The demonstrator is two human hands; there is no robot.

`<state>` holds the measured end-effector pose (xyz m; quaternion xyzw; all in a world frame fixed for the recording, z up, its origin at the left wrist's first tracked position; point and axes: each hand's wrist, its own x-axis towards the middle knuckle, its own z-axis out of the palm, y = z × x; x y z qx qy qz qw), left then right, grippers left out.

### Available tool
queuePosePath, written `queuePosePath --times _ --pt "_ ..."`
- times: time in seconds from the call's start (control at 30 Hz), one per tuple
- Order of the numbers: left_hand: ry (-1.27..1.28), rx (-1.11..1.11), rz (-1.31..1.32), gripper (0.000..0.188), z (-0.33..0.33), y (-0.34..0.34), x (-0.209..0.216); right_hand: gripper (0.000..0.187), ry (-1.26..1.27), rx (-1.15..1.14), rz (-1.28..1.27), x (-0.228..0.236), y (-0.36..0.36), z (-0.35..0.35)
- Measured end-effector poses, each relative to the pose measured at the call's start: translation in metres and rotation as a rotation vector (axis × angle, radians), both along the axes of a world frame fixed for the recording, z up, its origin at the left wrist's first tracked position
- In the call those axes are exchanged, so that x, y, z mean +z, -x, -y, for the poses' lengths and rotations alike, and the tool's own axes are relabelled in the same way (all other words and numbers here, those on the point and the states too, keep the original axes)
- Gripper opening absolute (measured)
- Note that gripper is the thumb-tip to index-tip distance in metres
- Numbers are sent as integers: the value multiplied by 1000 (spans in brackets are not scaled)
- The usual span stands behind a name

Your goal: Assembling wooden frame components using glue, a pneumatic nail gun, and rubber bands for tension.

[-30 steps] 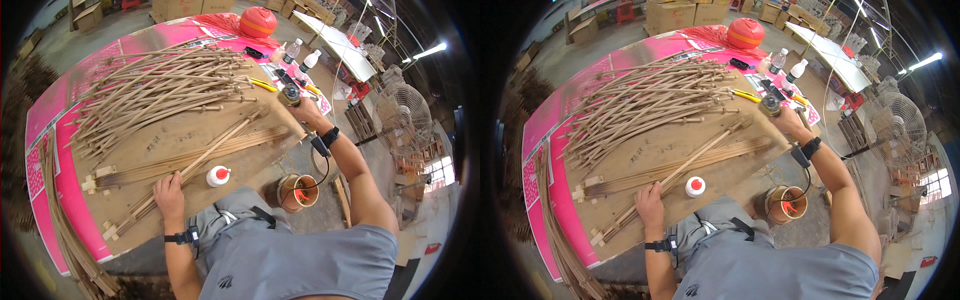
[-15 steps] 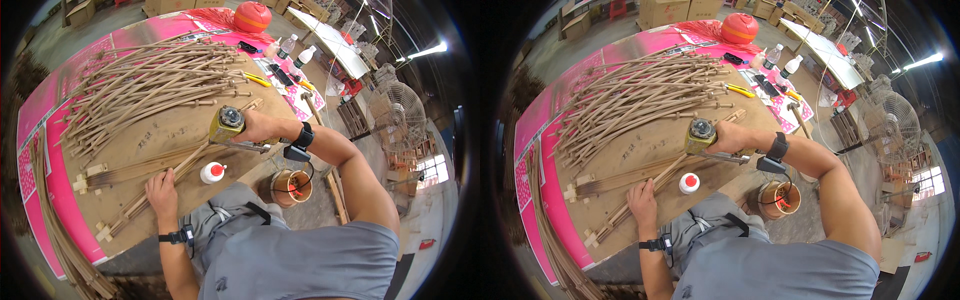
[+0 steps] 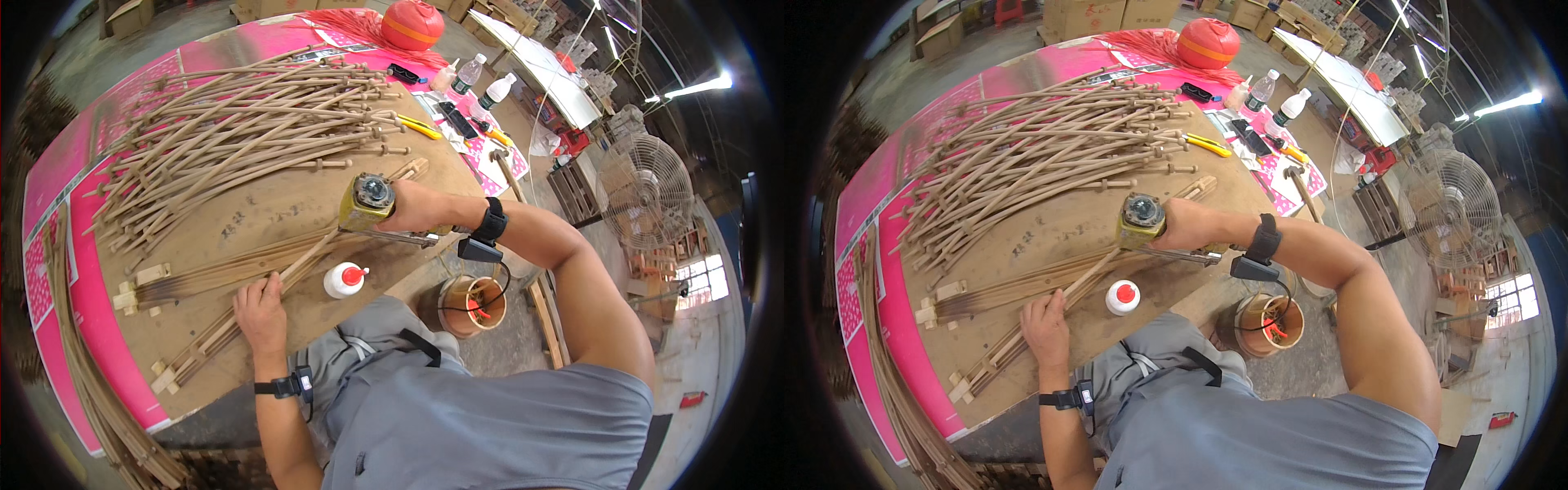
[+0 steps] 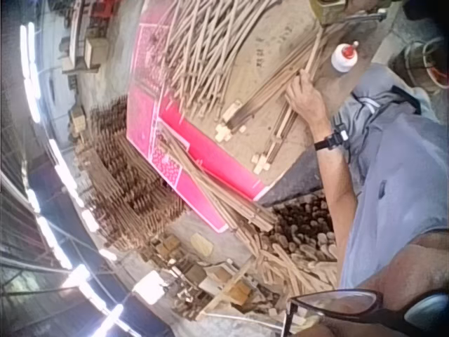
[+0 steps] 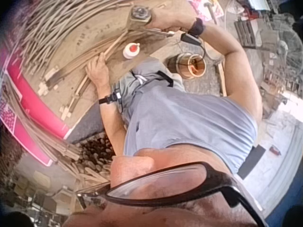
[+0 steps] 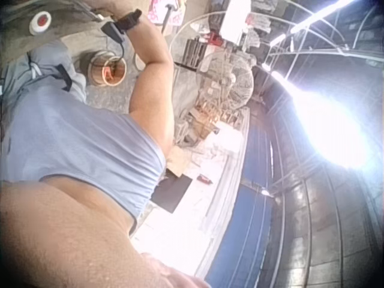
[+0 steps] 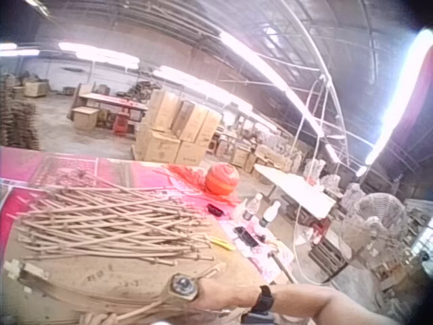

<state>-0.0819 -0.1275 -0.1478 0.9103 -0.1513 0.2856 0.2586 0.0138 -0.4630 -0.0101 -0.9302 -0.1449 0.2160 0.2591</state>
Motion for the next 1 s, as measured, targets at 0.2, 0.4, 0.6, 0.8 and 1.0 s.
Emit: queuePosePath --times 0.2,0.4,0.6,0.8,1.0 --pt "16 5 -18 22 -1 -2 -2 41 -2 5 -28 0 -3 1" --pt "32 3 -33 19 -1 -1 -1 43 -13 33 -67 11 -2 -15" --pt "40 -7 -47 15 0 -3 0 42 59 47 -90 8 -2 -19" --pt "34 5 -50 15 -1 -1 -1 42 109 15 -89 17 3 -28" --pt "34 -15 -75 23 -5 5 -3 44 45 53 -103 19 5 -36"
